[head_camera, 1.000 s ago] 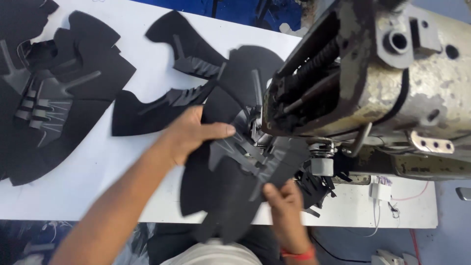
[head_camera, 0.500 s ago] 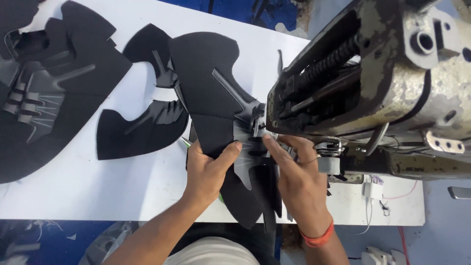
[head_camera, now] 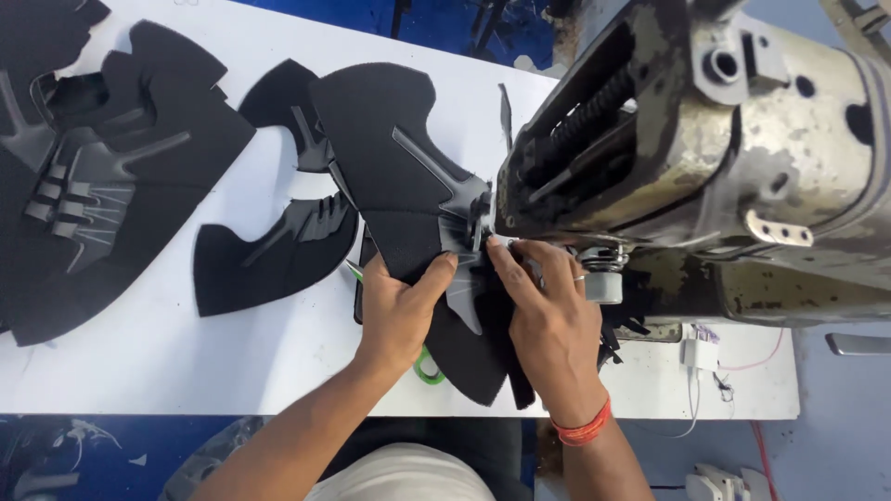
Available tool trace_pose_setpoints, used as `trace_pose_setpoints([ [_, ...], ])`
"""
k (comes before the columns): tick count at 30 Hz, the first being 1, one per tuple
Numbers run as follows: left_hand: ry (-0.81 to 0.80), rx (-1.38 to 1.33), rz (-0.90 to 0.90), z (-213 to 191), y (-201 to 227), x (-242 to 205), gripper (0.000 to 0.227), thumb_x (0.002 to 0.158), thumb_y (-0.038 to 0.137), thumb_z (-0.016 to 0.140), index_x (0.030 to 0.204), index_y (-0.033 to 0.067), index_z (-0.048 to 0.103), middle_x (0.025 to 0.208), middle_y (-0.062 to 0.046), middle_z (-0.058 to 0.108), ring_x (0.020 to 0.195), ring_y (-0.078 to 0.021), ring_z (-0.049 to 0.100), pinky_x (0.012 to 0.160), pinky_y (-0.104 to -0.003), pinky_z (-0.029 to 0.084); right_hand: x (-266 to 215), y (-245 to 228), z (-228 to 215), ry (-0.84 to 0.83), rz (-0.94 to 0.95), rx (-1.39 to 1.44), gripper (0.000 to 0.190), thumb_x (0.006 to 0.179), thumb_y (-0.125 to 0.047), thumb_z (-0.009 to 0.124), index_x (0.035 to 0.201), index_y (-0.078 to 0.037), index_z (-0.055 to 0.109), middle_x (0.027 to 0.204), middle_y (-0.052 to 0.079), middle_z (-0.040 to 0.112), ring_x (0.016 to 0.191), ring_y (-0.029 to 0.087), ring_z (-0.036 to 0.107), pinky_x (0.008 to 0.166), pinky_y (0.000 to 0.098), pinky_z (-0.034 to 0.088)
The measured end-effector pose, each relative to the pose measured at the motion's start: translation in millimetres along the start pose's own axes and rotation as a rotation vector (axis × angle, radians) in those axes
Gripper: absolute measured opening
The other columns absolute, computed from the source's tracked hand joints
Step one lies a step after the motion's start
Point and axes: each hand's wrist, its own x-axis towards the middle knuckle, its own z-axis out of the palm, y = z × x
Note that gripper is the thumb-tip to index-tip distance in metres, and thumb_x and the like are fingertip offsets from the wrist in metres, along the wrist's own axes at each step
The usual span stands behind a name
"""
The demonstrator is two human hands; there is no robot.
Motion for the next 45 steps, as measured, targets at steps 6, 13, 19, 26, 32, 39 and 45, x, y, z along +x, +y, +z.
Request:
trace_pose_setpoints([
  [6, -0.060, 0.162, 0.003, -6.1, 0.2, 1.6, 0.013, 0.097, 0.006, 0.070, 0.084, 0.0031, 0.072, 0.073, 0.004, 0.066, 0.062, -0.0025, 0.055, 0.055, -0.023, 0.042, -1.7, 1.2, 3.7, 0.020, 0.002, 0.007, 0.052, 0.088, 0.010, 0.066, 0.131, -0.018, 0.072, 0.117, 0.009, 0.066, 0.103, 0.030, 0.068, 0.081, 0.0393, 0.058],
  [13, -0.125, 0.590, -0.001, -46.2, 22.7, -1.6, 0.015, 0.098, 0.017, 0.071, 0.092, 0.0037, 0.071, 0.068, 0.004, 0.062, 0.064, -0.0020, 0.050, 0.053, -0.023, 0.042, -94.7, -6.3, 11.7, -0.113, -0.342, 0.664, 0.034, 0.085, -0.005, 0.070, 0.119, -0.009, 0.071, 0.120, 0.011, 0.069, 0.105, 0.030, 0.070, 0.088, 0.0442, 0.057],
  [19, 0.076, 1.157, 0.867, -55.3, 81.7, 15.9, 0.043, 0.088, 0.012, 0.073, 0.119, -0.0139, 0.057, 0.104, -0.028, 0.060, 0.088, -0.0321, 0.064, 0.072, -0.038, 0.057, -121.6, -29.0, 69.7, -0.370, -0.089, 0.477, 0.033, 0.084, -0.018, 0.080, 0.116, -0.010, 0.075, 0.109, 0.012, 0.074, 0.097, 0.029, 0.071, 0.083, 0.0405, 0.056],
  [26, -0.209, 1.392, 0.331, -103.9, 59.6, 32.0, 0.024, 0.093, 0.012, 0.066, 0.109, -0.0048, 0.070, 0.092, -0.021, 0.068, 0.074, -0.0361, 0.067, 0.068, -0.044, 0.054, -112.5, -24.9, 68.0, -0.455, 0.310, 0.487, 0.044, 0.076, -0.023, 0.082, 0.112, 0.000, 0.071, 0.092, 0.016, 0.071, 0.078, 0.030, 0.068, 0.071, 0.0419, 0.054],
  [32, -0.246, 1.164, -0.007, -81.1, 94.9, 18.0, 0.021, 0.093, 0.017, 0.066, 0.090, -0.0039, 0.072, 0.073, -0.018, 0.066, 0.051, -0.0297, 0.062, 0.054, -0.044, 0.047, -146.0, -8.5, 80.5, -0.938, 0.711, 0.699, 0.033, 0.085, -0.027, 0.078, 0.108, -0.005, 0.071, 0.083, 0.004, 0.068, 0.070, 0.018, 0.064, 0.069, 0.0331, 0.053],
  [39, -0.256, 1.158, 0.026, -91.7, 79.3, 13.5, 0.024, 0.093, 0.017, 0.066, 0.085, -0.0055, 0.070, 0.068, -0.017, 0.065, 0.048, -0.0270, 0.061, 0.051, -0.042, 0.046, -79.8, -42.2, 59.6, -0.548, 0.553, 0.889, 0.049, 0.066, -0.031, 0.091, 0.104, -0.007, 0.071, 0.080, 0.000, 0.070, 0.066, 0.011, 0.066, 0.060, 0.0285, 0.056],
  [45, -0.242, 1.195, 0.123, -95.6, 87.5, 13.9, 0.026, 0.094, 0.018, 0.068, 0.082, -0.0059, 0.068, 0.071, -0.019, 0.065, 0.053, -0.0309, 0.064, 0.053, -0.043, 0.047, -46.8, -57.4, 40.2, -0.111, 0.064, 0.686, 0.039, 0.078, -0.034, 0.090, 0.098, -0.005, 0.075, 0.080, 0.001, 0.074, 0.064, 0.010, 0.065, 0.059, 0.0267, 0.053],
])
